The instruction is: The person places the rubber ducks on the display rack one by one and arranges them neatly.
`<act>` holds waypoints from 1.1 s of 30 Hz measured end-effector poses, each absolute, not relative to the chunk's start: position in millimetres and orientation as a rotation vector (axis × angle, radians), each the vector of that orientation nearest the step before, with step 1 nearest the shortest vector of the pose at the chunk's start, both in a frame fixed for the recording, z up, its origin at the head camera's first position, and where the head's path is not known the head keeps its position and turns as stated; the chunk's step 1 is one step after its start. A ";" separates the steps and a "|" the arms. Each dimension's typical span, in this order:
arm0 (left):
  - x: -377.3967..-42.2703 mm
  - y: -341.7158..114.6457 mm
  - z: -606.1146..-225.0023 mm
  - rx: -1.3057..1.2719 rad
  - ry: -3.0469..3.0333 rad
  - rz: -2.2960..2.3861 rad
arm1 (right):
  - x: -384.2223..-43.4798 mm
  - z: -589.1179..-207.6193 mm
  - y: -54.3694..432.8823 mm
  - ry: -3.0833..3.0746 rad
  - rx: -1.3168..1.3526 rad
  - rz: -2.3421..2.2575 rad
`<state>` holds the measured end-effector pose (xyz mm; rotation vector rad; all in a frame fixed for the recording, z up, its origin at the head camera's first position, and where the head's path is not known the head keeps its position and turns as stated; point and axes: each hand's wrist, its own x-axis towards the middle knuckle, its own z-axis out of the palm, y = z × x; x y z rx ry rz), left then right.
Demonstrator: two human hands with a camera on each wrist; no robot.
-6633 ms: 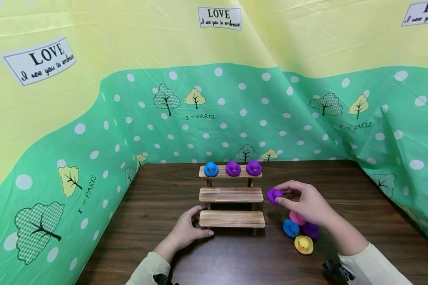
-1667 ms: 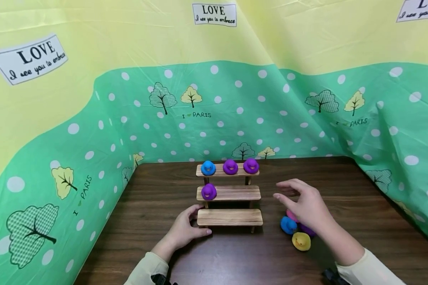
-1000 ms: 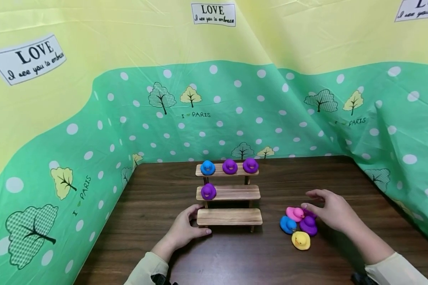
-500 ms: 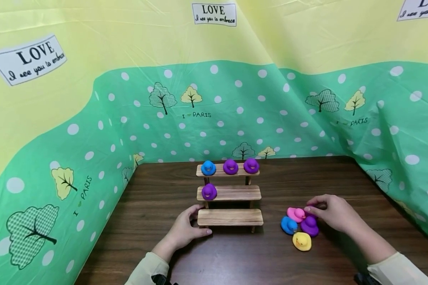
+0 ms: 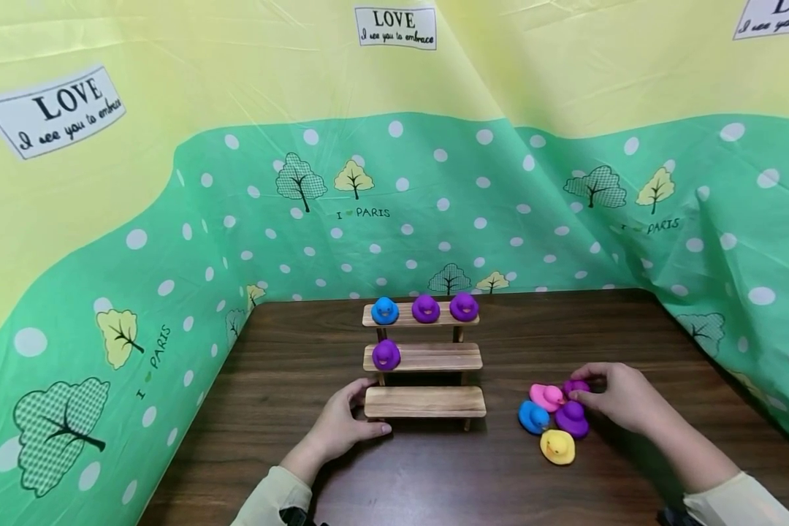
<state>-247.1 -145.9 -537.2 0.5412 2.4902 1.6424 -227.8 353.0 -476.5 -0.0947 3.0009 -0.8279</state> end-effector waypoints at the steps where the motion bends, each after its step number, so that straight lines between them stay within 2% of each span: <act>1: -247.4 -145.7 -537.3 0.544 2.492 1.641 | -227.6 -477.0 354.0 3.005 -0.102 -0.823; 14: -246.7 -144.4 -537.6 0.544 2.439 1.681 | -223.4 -476.2 361.7 2.993 -0.170 -0.819; 33: -246.6 -144.8 -537.3 0.529 2.459 1.660 | -224.6 -479.6 363.6 2.974 -0.136 -0.839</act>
